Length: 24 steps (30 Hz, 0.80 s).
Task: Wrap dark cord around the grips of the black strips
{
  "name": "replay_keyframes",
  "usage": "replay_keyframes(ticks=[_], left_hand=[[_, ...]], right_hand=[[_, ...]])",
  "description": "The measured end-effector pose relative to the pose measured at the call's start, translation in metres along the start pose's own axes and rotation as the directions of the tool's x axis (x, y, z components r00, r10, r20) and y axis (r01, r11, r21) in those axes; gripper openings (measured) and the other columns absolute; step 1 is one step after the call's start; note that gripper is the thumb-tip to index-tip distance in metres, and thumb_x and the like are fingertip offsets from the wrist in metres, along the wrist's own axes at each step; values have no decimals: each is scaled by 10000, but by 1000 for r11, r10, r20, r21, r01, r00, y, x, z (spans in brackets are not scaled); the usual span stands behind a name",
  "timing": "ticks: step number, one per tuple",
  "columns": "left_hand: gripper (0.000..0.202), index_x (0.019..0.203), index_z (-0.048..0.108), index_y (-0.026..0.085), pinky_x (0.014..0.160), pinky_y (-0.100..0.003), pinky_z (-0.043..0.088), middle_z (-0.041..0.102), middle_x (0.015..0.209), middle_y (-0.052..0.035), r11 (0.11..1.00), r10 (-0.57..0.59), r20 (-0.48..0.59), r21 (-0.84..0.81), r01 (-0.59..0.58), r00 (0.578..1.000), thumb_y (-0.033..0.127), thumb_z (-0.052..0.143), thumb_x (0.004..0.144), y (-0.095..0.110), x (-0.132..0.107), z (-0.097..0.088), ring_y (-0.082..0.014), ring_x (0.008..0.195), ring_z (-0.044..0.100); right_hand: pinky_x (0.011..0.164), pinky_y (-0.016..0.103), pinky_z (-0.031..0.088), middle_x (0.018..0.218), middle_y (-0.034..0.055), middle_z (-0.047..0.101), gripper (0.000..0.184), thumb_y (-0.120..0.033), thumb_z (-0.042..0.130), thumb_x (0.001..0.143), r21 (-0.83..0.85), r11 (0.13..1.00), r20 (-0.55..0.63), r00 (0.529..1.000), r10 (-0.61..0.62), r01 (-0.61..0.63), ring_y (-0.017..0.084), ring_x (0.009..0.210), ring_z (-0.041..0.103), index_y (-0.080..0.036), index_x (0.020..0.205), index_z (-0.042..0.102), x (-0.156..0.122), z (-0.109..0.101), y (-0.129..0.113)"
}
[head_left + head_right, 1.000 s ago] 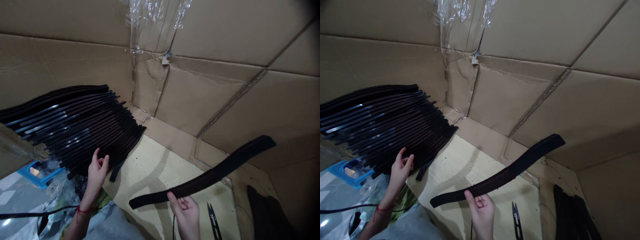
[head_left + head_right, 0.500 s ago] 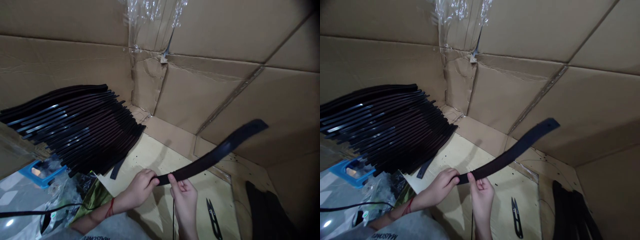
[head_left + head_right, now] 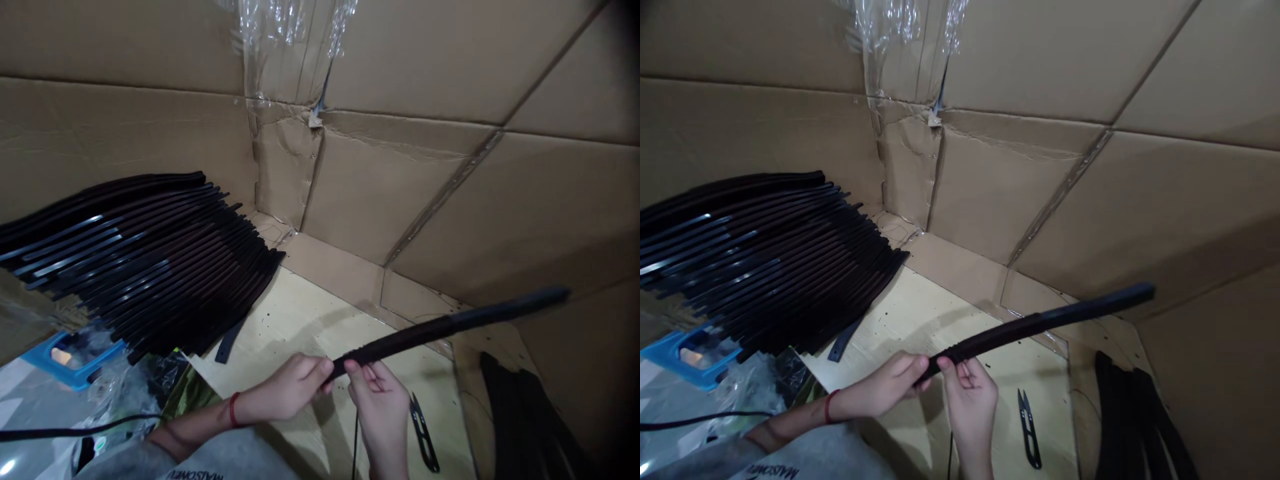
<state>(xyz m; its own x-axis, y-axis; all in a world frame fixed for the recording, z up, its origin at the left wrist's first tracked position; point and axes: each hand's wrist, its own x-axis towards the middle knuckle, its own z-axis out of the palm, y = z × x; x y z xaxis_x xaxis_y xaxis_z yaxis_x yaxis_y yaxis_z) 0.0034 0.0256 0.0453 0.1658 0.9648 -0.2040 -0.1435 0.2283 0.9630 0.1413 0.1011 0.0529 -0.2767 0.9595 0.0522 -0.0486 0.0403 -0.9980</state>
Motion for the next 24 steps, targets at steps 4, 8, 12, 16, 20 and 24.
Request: replay_keyframes(ticks=[4, 8, 12, 16, 20, 24], left_hand=[[741, 675, 436, 210, 380, -261, 297, 288, 413, 64, 991, -114, 253, -41, 128, 961, 800, 7, 809, -4, 5, -5, -113, 347, 277], [681, 795, 506, 176, 473, -255, 365, 482, 529, 11, 998, -38, 93, -49, 43, 995, 815, 271, 804, -9, 8, -5, -129, 465, 447], [508, 864, 428, 216, 441, -209, 289, 396, 559, 82, 996, 12, -58, -90, -17, 998, 723, 420, 839, -6, 7, -2, -84, 436, 349], [632, 735, 461, 196, 396, -228, 272, 324, 456, 86, 996, -28, 162, -84, 42, 986, 768, 220, 853, -2, 10, -3, -85, 355, 295], [519, 805, 461, 188, 509, -203, 320, 424, 605, 61, 994, 85, -92, -58, -90, 992, 684, 339, 895, -1, 13, -1, -71, 496, 377], [619, 722, 493, 186, 432, -252, 313, 335, 457, 72, 995, -63, 136, -68, 73, 989, 706, 208, 900, -2, 14, -1, -97, 376, 300]], right_hand=[[367, 200, 353, 437, -42, 455, 425, -494, 818, 627, -54, 998, 105, 994, 19, -13, 93, 391, 411, -159, 524, 579, -2, -3, -2], [412, 229, 447, 518, 2, 581, 421, -545, 762, 689, -78, 997, 119, 993, 14, -4, 149, 439, 545, -133, 756, 706, -6, 5, -3], [388, 196, 398, 523, -9, 565, 409, -525, 783, 685, -16, 999, 33, 999, 33, -32, 110, 421, 494, -128, 728, 694, -7, 8, -2], [373, 189, 377, 546, -2, 598, 501, -550, 821, 613, 67, 990, 181, 977, 111, -125, 101, 409, 477, -119, 844, 709, -7, 6, 2], [454, 197, 456, 482, -18, 544, 398, -506, 803, 670, -15, 999, -50, 998, -45, 44, 122, 465, 526, -154, 611, 628, -8, 6, 7], [405, 228, 453, 477, 7, 589, 441, -558, 794, 641, -81, 997, 132, 991, 12, -2, 150, 425, 538, -136, 752, 728, -7, 5, 9]])
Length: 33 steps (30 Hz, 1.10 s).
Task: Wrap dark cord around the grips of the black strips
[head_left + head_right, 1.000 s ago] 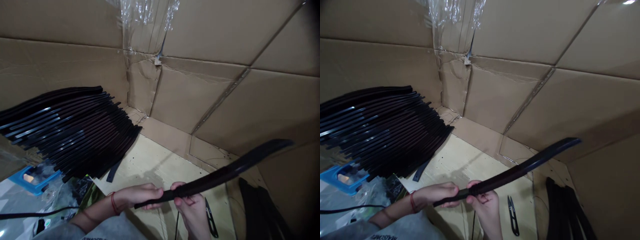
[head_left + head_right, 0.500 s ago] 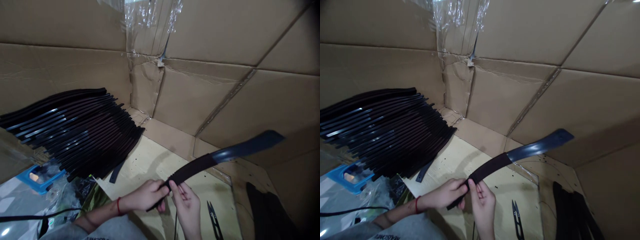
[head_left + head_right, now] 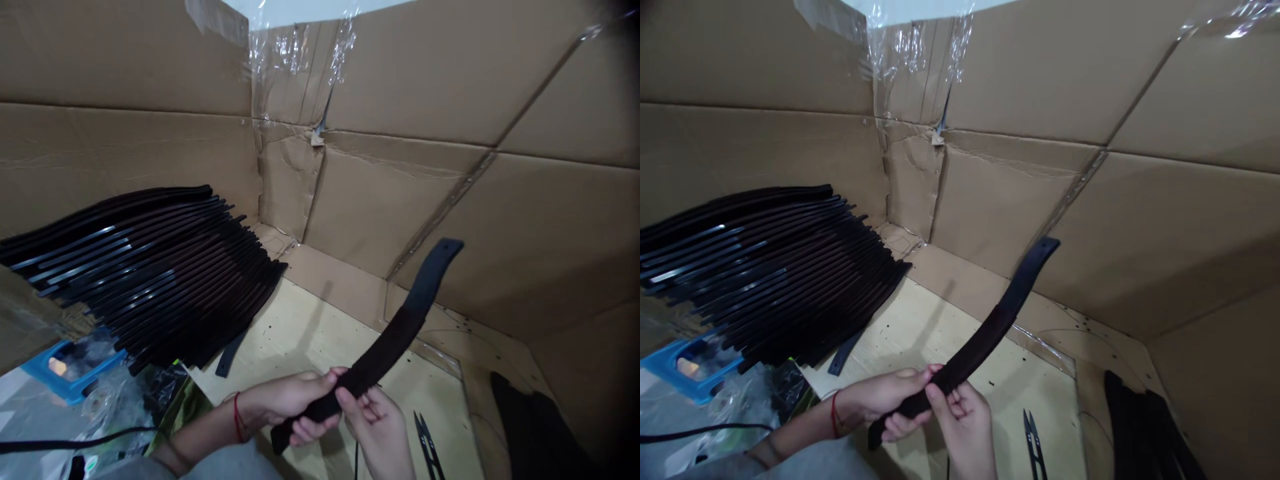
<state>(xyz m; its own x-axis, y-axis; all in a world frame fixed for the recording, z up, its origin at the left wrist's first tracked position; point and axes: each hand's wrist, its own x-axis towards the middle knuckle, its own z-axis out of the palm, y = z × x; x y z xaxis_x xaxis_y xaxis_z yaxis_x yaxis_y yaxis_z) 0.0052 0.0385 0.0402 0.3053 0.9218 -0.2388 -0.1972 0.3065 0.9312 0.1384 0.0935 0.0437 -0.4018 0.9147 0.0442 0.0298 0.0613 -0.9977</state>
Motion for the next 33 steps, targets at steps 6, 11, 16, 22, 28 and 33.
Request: replay_keyframes(ticks=[6, 11, 16, 22, 28, 33], left_hand=[[512, 889, 527, 193, 529, -231, 336, 486, 649, 21, 991, 134, -222, 56, -124, 966, 695, 434, 854, -2, -2, 5, -118, 571, 439], [624, 690, 455, 206, 406, -239, 230, 296, 482, 85, 998, 65, -20, 28, -64, 998, 822, 391, 755, 1, 0, -1, -82, 397, 242], [480, 740, 502, 177, 505, -217, 294, 471, 599, 39, 990, 140, -208, 61, -130, 968, 646, 590, 791, 4, 4, 2, -92, 543, 417], [571, 734, 486, 198, 341, -207, 256, 364, 417, 89, 994, -57, 41, -88, 61, 998, 753, 387, 824, 5, -7, 0, -75, 318, 270], [592, 689, 451, 215, 238, -199, 145, 301, 394, 114, 906, -151, 469, -286, 312, 870, 804, 470, 741, -1, 5, -11, -45, 247, 115], [653, 709, 542, 154, 352, -191, 257, 444, 475, 36, 998, 1, 61, -57, 2, 998, 777, 379, 812, -2, 6, 7, -73, 370, 378]], right_hand=[[400, 224, 425, 561, 41, 624, 501, -600, 755, 667, 89, 996, -185, 982, 38, -22, 157, 475, 555, -122, 818, 733, -3, 4, 8], [408, 202, 393, 494, -28, 499, 383, -505, 805, 662, 102, 995, -49, 999, 1, 4, 116, 441, 475, -157, 663, 646, -5, -2, 20], [452, 234, 443, 504, -26, 472, 462, -602, 710, 714, 3, 996, -177, 980, -87, 89, 141, 464, 501, -199, 588, 521, -3, 1, 19], [402, 215, 305, 461, -72, 346, 480, -458, 731, 731, -114, 982, 11, 989, -149, 149, 93, 418, 350, -220, 515, 375, -11, -10, -8], [412, 215, 324, 540, -53, 457, 236, -376, 736, 704, 22, 988, 184, 971, -152, 150, 103, 455, 403, -189, 701, 591, -11, -6, -18], [411, 211, 318, 508, -67, 395, 298, -346, 652, 797, -79, 985, -54, 986, -160, 155, 94, 442, 375, -207, 612, 464, -12, 0, -8]])
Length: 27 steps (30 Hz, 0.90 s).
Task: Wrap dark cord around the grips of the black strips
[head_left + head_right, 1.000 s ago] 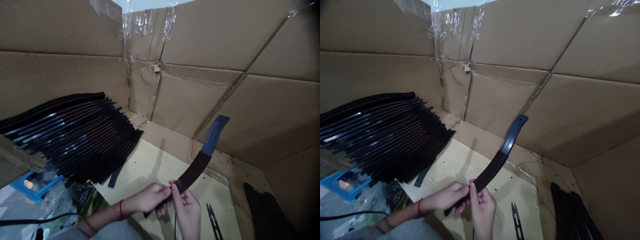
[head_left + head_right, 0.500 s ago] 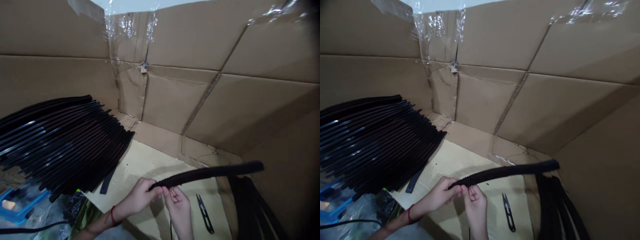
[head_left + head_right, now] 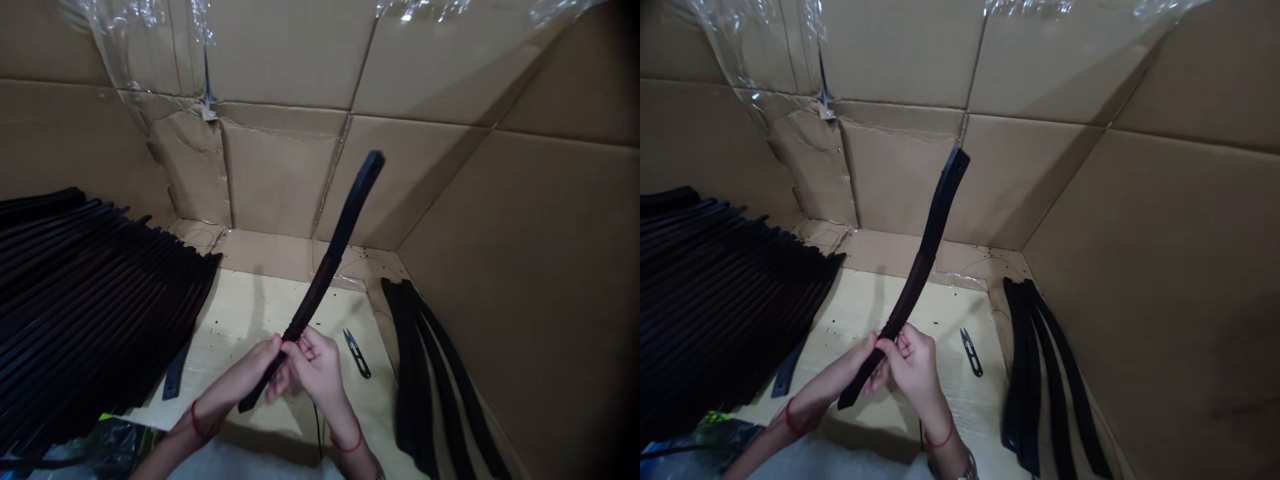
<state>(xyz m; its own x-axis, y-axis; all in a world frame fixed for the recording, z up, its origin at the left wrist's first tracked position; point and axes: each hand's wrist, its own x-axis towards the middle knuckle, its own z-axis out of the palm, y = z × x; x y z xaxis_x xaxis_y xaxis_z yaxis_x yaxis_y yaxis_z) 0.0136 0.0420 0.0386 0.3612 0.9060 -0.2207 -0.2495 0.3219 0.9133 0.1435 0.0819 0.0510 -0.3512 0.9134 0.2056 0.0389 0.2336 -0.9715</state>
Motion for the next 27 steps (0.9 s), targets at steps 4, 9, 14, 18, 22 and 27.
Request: replay_keyframes(ticks=[4, 9, 14, 18, 22, 27], left_hand=[[517, 820, 506, 173, 379, -180, 250, 389, 525, 82, 983, 120, -254, 164, -80, 960, 689, 475, 836, -1, -9, 6, -57, 404, 304], [573, 771, 472, 179, 378, -179, 218, 341, 516, 95, 999, 18, -190, 36, -11, 982, 751, 458, 793, -5, -17, 1, -47, 404, 240], [621, 777, 477, 174, 390, -185, 186, 321, 514, 102, 999, -10, -207, -34, 3, 978, 793, 474, 744, -8, -22, 5, -45, 415, 212], [579, 823, 505, 153, 441, -185, 247, 368, 552, 80, 999, -29, -169, -42, 22, 985, 731, 495, 795, -14, -29, 1, -54, 458, 283], [625, 798, 536, 140, 502, -237, 373, 454, 579, 21, 971, -95, 83, -212, 111, 992, 731, 342, 860, -11, -26, -10, -93, 483, 399], [534, 702, 468, 156, 421, -186, 146, 276, 536, 83, 926, -65, 88, -366, 93, 994, 674, 520, 818, 4, -19, -4, -43, 443, 187]], right_hand=[[424, 202, 331, 525, -72, 372, 360, -361, 631, 818, -17, 1000, -16, 1000, 10, -11, 89, 466, 376, -214, 593, 391, 2, 1, 2], [426, 199, 315, 531, -68, 387, 345, -356, 646, 833, -38, 999, 107, 994, 21, -17, 84, 471, 386, -196, 600, 447, -2, -1, -12], [444, 225, 387, 516, -43, 494, 346, -424, 685, 798, 107, 990, 81, 994, 79, -88, 116, 471, 497, -195, 604, 513, 4, -4, -27], [486, 231, 405, 552, -28, 540, 349, -438, 759, 723, 152, 984, -2, 996, 94, -93, 117, 514, 490, -182, 596, 558, 7, -3, -27], [463, 220, 385, 548, -29, 549, 328, -453, 710, 773, 170, 973, 75, 986, 146, -157, 112, 487, 498, -167, 662, 594, 1, 6, -19], [428, 211, 303, 487, -66, 435, 343, -463, 726, 754, 134, 978, 150, 979, 138, -158, 88, 433, 413, -162, 640, 609, -4, 5, -21]])
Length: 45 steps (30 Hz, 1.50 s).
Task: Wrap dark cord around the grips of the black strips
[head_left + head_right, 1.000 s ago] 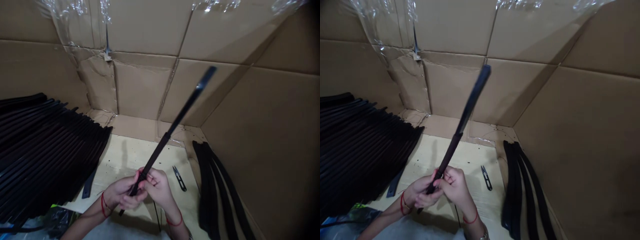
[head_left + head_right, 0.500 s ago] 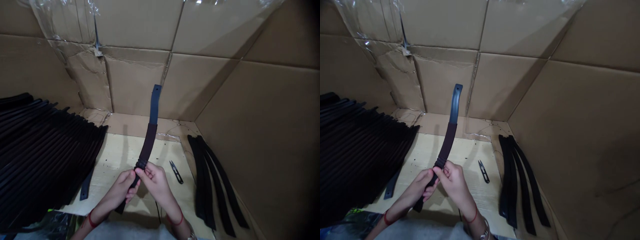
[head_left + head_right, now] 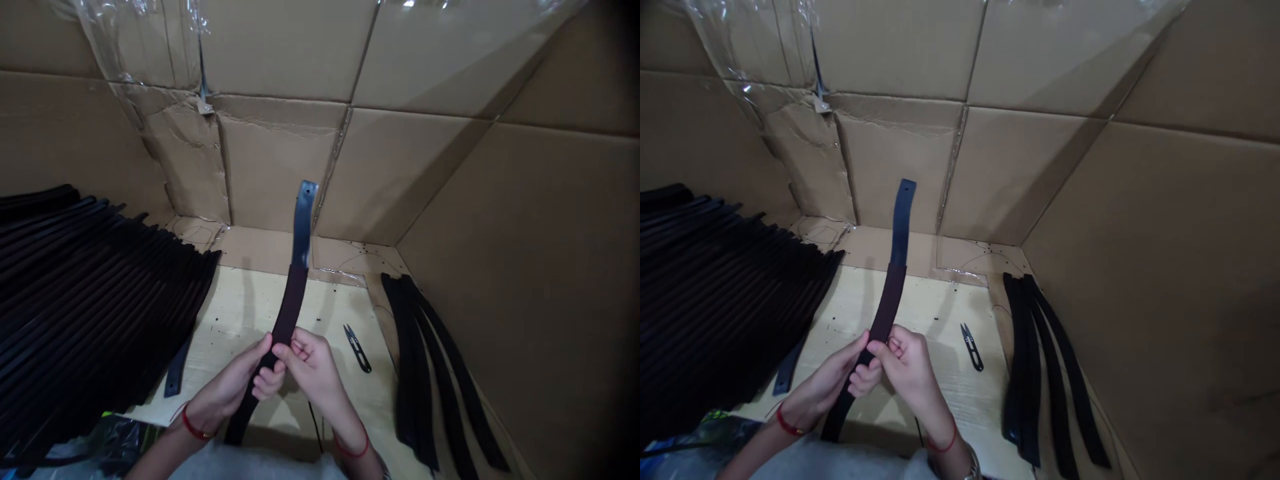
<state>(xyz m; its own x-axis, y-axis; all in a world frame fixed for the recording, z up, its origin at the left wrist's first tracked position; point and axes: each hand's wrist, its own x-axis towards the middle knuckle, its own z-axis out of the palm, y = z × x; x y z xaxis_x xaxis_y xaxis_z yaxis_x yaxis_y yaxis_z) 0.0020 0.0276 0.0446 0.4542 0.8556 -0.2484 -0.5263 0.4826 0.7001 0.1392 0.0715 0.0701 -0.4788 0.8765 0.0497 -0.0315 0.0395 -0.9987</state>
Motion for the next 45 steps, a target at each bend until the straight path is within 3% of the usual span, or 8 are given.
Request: replay_keyframes(ticks=[6, 14, 24, 33, 38, 41, 43, 45], left_hand=[[556, 699, 456, 159, 415, -196, 73, 227, 534, 96, 1000, 25, -2, 18, -25, 1000, 699, 550, 793, 6, -10, 9, -37, 440, 123], [481, 758, 477, 150, 431, -197, 88, 244, 573, 78, 996, -30, 133, -77, 40, 991, 624, 544, 814, 2, 0, 1, -53, 467, 130], [592, 704, 434, 166, 395, -196, 69, 223, 537, 97, 999, -17, 82, -35, 20, 996, 749, 468, 802, -14, 4, 7, -37, 426, 110], [552, 861, 561, 137, 366, -175, 202, 422, 469, 67, 998, 57, -16, 10, -57, 998, 683, 483, 840, -20, 1, -6, -47, 343, 280], [837, 518, 540, 138, 347, -224, 305, 469, 384, -38, 975, -133, 204, 200, 91, 970, 844, 183, 790, -18, 12, -10, -143, 352, 514], [729, 620, 555, 140, 413, -213, 362, 532, 453, -22, 937, 6, -48, 348, 11, 999, 820, 349, 781, -13, 18, 0, -130, 413, 541], [576, 698, 522, 163, 403, -190, 333, 505, 453, 36, 901, 211, -248, 424, -90, 945, 723, 467, 820, -12, 16, 7, -89, 373, 464], [536, 678, 482, 173, 374, -179, 273, 436, 416, 63, 886, 258, -280, 451, -111, 925, 665, 425, 882, -14, 13, 10, -66, 332, 379]], right_hand=[[424, 226, 124, 465, -125, 202, 250, -337, 847, 624, -44, 995, -60, 994, -93, 90, 62, 452, 161, -160, 684, 679, -4, -14, -7], [496, 249, 462, 583, 40, 700, 229, -380, 705, 797, 111, 993, -77, 996, -41, 50, 152, 502, 612, -170, 719, 658, -11, -5, 1], [439, 213, 411, 509, -21, 596, 317, -422, 820, 663, 228, 973, -330, 943, 34, 45, 118, 447, 548, -168, 686, 631, -17, 0, 17], [526, 234, 467, 545, -4, 649, 305, -434, 793, 709, 254, 967, -110, 992, 69, -39, 133, 503, 582, -152, 777, 698, -11, -7, 13], [509, 237, 439, 592, 13, 634, 342, -467, 717, 783, 175, 985, 3, 1000, -9, 8, 140, 536, 566, -139, 682, 715, -11, -13, 10], [549, 263, 473, 652, 38, 683, 287, -435, 741, 768, 122, 991, -227, 973, -31, 59, 166, 579, 599, -147, 781, 740, -10, -15, 16], [603, 277, 500, 713, 56, 714, 288, -420, 762, 751, 135, 989, -314, 949, -15, 61, 181, 638, 627, -152, 855, 745, -8, -16, 19], [609, 271, 508, 700, 47, 710, 334, -439, 776, 730, 180, 983, -275, 961, 8, 43, 180, 650, 636, -155, 900, 739, -5, -15, 21]])
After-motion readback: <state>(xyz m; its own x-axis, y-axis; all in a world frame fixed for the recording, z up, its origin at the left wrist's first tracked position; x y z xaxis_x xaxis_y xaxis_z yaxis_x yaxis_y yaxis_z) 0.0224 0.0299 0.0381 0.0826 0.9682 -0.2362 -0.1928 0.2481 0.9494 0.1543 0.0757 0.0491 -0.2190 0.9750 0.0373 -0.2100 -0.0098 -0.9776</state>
